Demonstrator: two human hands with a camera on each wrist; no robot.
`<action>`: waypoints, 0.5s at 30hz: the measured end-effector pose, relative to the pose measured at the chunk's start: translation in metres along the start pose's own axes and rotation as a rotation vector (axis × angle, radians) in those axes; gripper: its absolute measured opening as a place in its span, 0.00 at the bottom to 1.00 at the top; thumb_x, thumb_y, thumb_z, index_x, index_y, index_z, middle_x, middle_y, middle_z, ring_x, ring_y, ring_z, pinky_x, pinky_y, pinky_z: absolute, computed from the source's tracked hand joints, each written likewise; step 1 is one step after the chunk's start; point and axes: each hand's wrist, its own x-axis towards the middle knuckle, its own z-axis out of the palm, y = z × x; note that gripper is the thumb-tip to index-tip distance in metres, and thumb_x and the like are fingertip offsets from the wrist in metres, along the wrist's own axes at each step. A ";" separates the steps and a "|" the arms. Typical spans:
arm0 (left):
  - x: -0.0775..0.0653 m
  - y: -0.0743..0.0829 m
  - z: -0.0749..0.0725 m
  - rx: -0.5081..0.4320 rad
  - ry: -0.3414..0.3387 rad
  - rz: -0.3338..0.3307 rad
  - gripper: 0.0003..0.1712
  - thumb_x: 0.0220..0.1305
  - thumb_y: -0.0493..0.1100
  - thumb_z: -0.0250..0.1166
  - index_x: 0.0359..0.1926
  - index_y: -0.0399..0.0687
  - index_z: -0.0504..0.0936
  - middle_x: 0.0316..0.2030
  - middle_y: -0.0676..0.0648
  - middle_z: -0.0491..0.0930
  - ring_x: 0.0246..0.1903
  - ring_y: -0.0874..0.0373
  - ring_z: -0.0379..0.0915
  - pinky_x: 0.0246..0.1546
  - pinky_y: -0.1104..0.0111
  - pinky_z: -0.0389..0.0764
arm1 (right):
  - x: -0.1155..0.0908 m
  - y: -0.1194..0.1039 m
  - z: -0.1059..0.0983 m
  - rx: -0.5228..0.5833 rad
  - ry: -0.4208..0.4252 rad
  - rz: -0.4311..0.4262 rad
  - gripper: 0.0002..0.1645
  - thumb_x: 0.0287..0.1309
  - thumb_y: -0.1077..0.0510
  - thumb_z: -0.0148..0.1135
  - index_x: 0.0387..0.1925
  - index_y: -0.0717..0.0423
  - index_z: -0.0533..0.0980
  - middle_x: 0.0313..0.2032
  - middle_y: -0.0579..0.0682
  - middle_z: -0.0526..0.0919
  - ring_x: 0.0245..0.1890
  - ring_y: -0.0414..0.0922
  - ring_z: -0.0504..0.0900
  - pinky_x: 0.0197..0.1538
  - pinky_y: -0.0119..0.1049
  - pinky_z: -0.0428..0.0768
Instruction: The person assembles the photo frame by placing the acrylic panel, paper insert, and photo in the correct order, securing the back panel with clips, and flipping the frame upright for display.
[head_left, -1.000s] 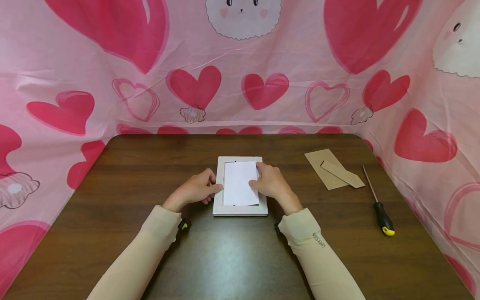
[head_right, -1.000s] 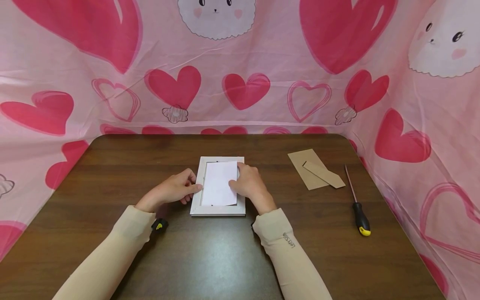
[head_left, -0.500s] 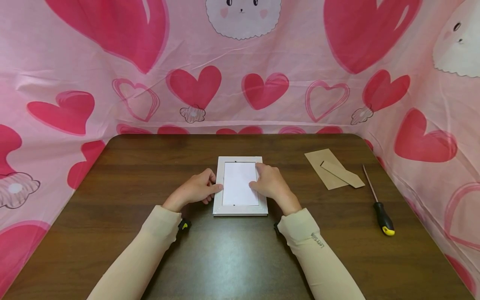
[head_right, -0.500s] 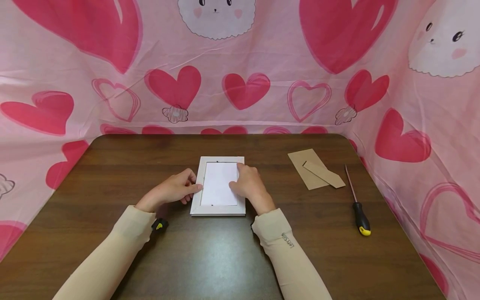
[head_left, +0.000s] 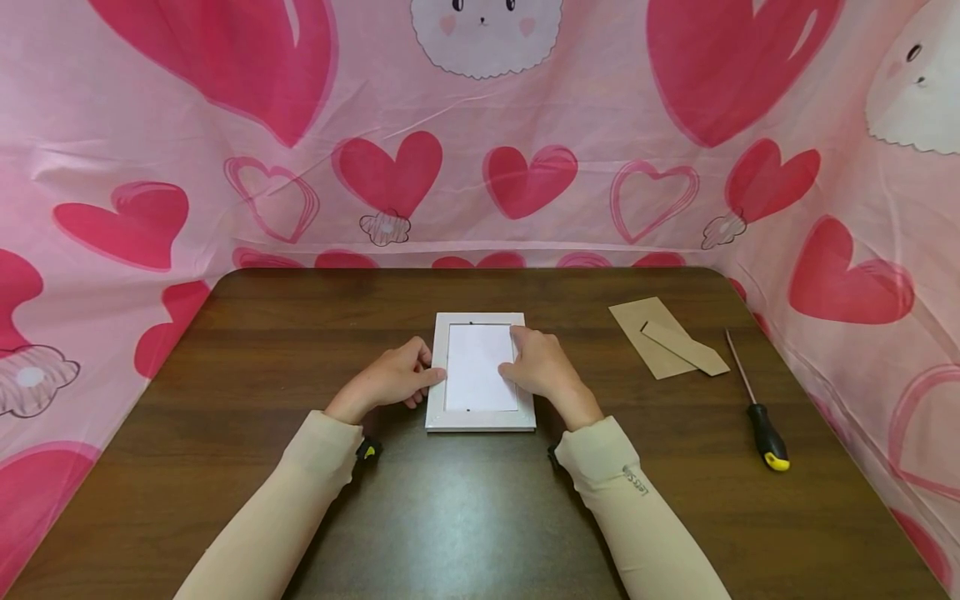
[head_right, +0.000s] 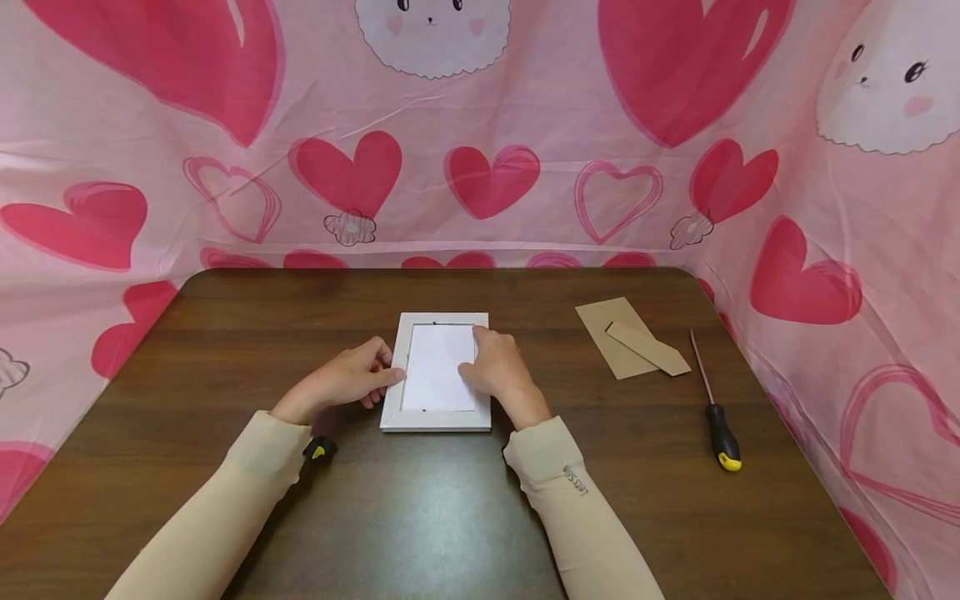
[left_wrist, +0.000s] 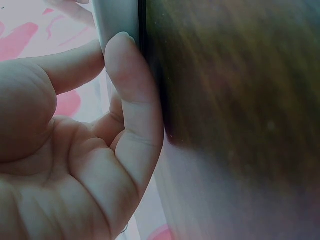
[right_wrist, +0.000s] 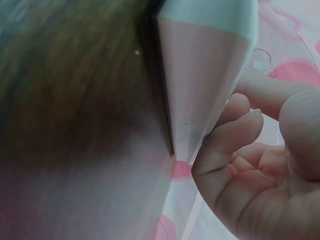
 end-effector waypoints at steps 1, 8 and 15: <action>0.000 0.000 0.000 0.001 0.002 -0.002 0.18 0.65 0.49 0.64 0.44 0.43 0.67 0.29 0.42 0.76 0.23 0.52 0.75 0.26 0.63 0.80 | 0.000 0.000 0.000 0.003 0.000 0.000 0.38 0.56 0.53 0.64 0.65 0.61 0.63 0.30 0.53 0.78 0.34 0.48 0.75 0.50 0.46 0.76; 0.001 -0.001 0.000 0.004 -0.002 -0.017 0.19 0.64 0.49 0.65 0.45 0.43 0.67 0.30 0.42 0.75 0.23 0.52 0.75 0.27 0.63 0.80 | 0.000 0.002 -0.002 0.031 0.039 -0.036 0.34 0.60 0.52 0.60 0.64 0.61 0.65 0.39 0.56 0.80 0.35 0.47 0.75 0.52 0.47 0.76; 0.002 -0.002 0.000 0.009 -0.013 -0.041 0.18 0.63 0.51 0.65 0.41 0.44 0.69 0.30 0.42 0.75 0.24 0.52 0.76 0.28 0.64 0.80 | 0.001 0.010 -0.014 0.108 0.107 -0.041 0.33 0.60 0.52 0.60 0.64 0.60 0.65 0.17 0.49 0.72 0.17 0.42 0.69 0.23 0.38 0.71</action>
